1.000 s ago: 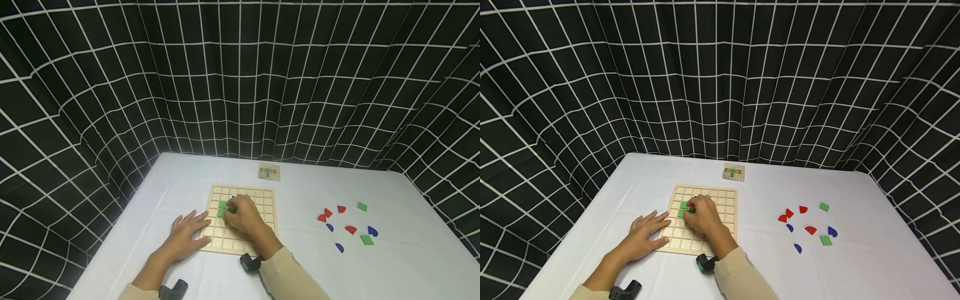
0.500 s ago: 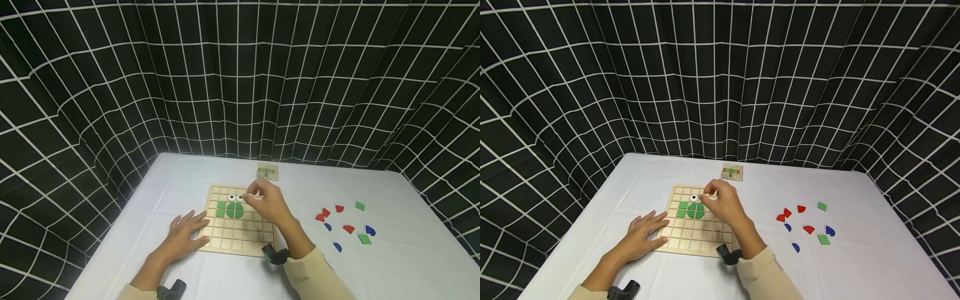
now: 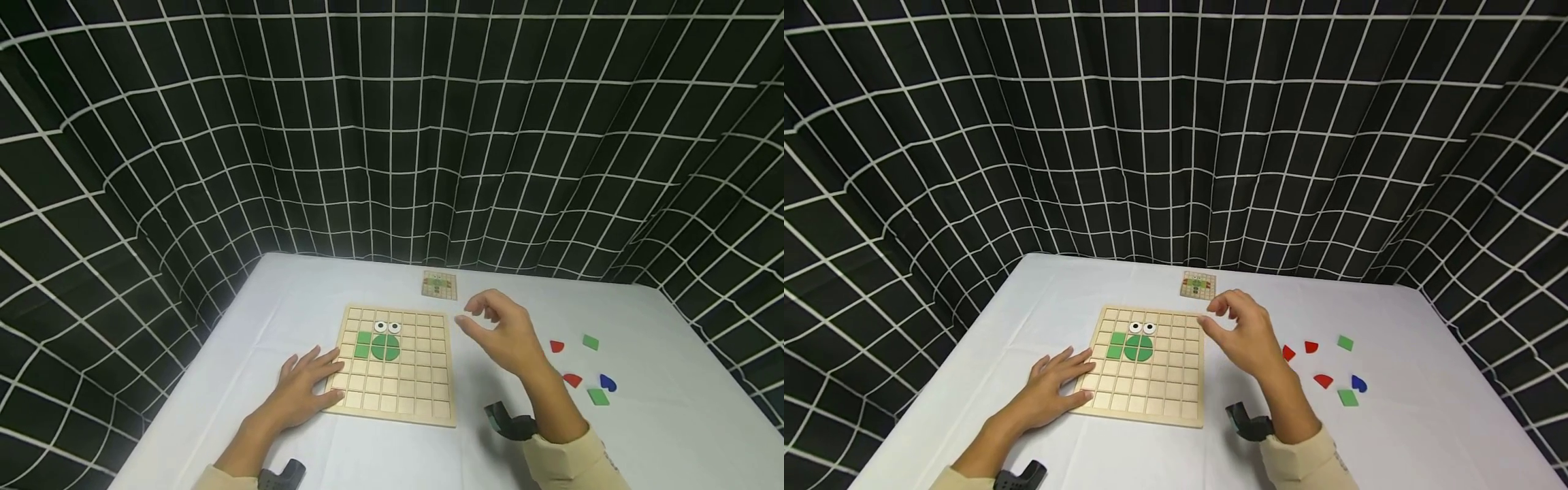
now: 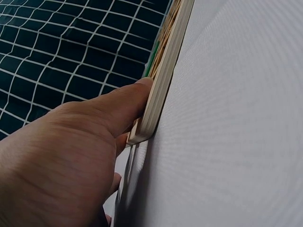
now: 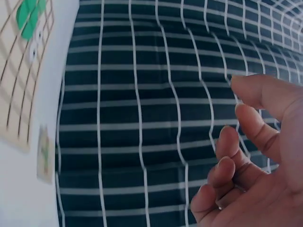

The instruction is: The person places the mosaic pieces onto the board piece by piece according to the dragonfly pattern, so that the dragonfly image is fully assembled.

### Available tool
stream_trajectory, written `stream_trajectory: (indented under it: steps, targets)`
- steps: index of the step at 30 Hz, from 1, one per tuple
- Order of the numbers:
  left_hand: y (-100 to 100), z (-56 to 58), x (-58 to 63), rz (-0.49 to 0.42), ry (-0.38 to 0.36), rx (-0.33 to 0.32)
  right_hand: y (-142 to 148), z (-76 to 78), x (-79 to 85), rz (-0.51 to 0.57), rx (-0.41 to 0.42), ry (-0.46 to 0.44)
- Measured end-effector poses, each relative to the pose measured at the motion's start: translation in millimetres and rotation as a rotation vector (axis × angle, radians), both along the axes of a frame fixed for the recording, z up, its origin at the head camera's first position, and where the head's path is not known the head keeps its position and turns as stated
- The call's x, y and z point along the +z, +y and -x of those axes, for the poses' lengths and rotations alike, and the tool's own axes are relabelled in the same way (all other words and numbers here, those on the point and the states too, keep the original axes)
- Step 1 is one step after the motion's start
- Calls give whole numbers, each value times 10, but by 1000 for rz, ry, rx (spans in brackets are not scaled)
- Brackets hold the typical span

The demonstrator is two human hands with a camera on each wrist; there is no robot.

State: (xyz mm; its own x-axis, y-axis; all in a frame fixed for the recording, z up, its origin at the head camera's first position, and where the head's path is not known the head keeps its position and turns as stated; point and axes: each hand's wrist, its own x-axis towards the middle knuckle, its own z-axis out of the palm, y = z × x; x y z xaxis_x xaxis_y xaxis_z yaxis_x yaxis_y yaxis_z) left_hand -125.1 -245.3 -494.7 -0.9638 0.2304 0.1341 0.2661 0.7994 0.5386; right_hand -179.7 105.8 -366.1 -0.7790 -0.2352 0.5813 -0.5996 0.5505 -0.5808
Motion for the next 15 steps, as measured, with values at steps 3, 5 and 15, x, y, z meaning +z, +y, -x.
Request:
stream_trajectory:
  steps: [3, 5, 15]
  targets:
    - [9, -6, 1, 4, 1, 0, 199, -6, -51, 0, -32, 13]
    - [11, -7, 9, 0, 4, 1, 316, 0, -82, -9, -53, 10]
    - [5, -7, -6, 4, 6, -8, 804, 39, -299, -51, -93, -64]
